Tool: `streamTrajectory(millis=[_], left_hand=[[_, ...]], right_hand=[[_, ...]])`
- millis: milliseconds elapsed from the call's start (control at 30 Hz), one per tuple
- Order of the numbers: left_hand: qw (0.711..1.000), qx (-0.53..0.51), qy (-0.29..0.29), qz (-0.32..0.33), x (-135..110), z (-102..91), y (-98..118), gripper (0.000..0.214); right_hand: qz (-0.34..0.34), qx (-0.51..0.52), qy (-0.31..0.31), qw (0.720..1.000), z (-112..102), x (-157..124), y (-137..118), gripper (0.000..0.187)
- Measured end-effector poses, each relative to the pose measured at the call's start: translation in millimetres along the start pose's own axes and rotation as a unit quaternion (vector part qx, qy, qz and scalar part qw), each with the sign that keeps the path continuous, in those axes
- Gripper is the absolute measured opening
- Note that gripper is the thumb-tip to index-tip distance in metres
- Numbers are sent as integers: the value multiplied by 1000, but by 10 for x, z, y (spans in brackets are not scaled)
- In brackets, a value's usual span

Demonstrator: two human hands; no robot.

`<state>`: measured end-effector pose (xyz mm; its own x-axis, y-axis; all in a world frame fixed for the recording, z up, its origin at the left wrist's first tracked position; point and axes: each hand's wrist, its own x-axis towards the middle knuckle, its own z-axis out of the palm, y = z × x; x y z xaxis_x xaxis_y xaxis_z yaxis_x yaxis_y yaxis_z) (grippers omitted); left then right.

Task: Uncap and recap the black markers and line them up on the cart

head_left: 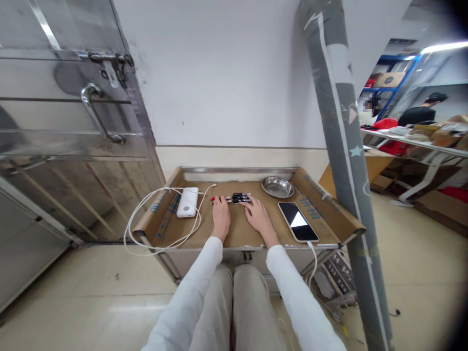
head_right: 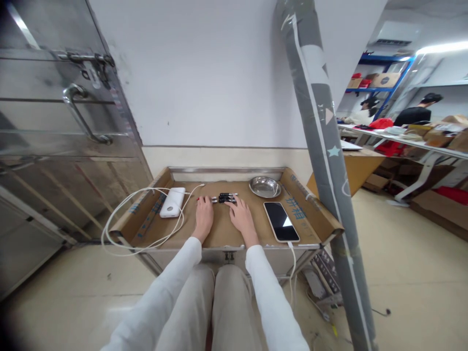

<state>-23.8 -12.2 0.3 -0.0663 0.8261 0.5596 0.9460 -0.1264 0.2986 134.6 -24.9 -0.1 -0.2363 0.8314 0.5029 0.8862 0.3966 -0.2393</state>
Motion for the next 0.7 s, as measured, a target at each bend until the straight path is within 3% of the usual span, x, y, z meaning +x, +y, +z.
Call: streamTrajectory(millis=[133,400,700], left_hand=[[1000,-14,7,18,46,9,9,43],[1000,-2,2,21,43,48,-21,27],[981,-108,-90,137,43,60,42,16]], right_hand=[[-4,-2,-3,1000,33,16,20,40],[30,-13,22,999,0,-2,16,41],[53,-46,35,997,36,-2,46,26]])
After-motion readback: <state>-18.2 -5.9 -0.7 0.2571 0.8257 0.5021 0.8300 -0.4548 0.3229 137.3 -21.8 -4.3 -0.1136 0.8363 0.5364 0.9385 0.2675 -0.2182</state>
